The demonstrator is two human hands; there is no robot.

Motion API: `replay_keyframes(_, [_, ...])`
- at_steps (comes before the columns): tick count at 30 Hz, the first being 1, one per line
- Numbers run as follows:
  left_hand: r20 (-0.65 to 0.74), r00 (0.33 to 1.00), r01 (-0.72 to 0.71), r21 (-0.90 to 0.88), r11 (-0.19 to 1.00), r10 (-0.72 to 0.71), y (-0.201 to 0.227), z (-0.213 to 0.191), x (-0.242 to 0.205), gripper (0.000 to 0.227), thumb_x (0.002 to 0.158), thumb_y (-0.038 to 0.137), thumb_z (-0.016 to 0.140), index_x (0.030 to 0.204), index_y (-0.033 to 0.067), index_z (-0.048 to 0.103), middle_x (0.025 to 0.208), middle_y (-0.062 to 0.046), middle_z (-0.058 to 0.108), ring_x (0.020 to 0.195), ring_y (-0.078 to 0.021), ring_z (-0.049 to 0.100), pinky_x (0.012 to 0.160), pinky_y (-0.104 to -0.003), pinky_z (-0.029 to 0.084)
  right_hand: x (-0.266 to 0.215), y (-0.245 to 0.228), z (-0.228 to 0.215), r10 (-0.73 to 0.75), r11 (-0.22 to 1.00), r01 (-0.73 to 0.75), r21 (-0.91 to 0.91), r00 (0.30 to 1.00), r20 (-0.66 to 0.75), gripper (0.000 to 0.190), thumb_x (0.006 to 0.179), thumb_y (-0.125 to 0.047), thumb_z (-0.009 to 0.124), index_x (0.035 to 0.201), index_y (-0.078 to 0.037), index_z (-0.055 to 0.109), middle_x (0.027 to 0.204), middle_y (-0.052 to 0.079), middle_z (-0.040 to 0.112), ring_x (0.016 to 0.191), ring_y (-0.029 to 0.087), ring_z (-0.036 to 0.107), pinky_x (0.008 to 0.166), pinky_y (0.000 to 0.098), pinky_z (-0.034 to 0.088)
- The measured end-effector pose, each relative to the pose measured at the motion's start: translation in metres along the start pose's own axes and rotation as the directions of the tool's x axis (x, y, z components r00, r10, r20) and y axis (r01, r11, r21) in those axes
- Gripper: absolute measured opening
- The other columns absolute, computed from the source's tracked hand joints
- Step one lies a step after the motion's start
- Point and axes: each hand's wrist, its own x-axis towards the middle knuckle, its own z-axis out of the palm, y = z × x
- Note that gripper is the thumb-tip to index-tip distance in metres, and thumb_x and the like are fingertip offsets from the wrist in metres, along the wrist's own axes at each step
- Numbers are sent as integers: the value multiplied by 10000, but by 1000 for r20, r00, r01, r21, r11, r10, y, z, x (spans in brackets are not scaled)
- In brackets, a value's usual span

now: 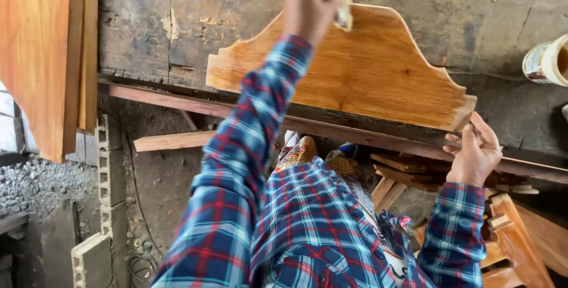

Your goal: The person applies a brown wood stain to a curved wooden board using a paintbrush, covering the surface and edges. They then dip the brush into a container of stain and apply it to a long, thin wooden piece, coating both sides.

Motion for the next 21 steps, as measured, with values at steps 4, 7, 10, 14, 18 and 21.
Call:
replay_keyframes(4, [109,993,48,-15,999,-46,49,65,-48,200,783,344,728,786,147,758,772,-36,813,691,-153,784,645,-317,610,-2,5,-7,-16,1000,16,11,1000,8,303,1030,-148,652,1329,-112,688,1067,-13,709,675,99,702,472,189,547])
replay_keyframes(7, [225,974,29,-40,999,-20,71,76,-62,203,821,356,687,790,156,706,794,-49,791,721,-192,770,637,-354,609,-9,-11,0,-30,1000,30,-3,999,27,263,1066,-143,632,1323,-124,687,1099,4,713,699,95,698,489,193,556])
replay_keyframes(10, [290,957,33,-82,996,-8,55,78,-61,201,837,343,682,814,144,705,836,-63,792,758,-199,772,668,-348,627,-12,-13,-1,-34,999,34,-16,998,55,258,1098,-142,615,1348,-124,675,1073,1,689,724,104,695,514,204,566])
replay_keyframes(14, [131,991,47,-84,995,-35,31,60,-34,152,771,315,745,775,163,749,784,-18,823,705,-114,792,633,-280,634,-14,-18,-2,-23,1000,24,-15,997,79,285,1090,-140,609,1367,-98,662,1072,-11,671,718,114,689,512,199,553])
replay_keyframes(18, [-63,997,-32,152,988,43,34,46,-18,299,736,375,742,683,82,720,688,-83,780,629,-202,752,578,-385,548,-12,-17,-5,-6,1000,7,-12,997,78,276,1073,-147,623,1340,-107,675,1092,-17,692,703,106,688,483,194,537])
replay_keyframes(21, [-114,993,11,212,977,14,47,61,-34,394,735,456,687,649,74,734,663,-118,778,639,-265,785,554,-412,535,-14,-20,-4,-25,1000,26,-10,993,111,282,1088,-145,610,1360,-88,660,1113,-3,667,722,116,675,508,204,557])
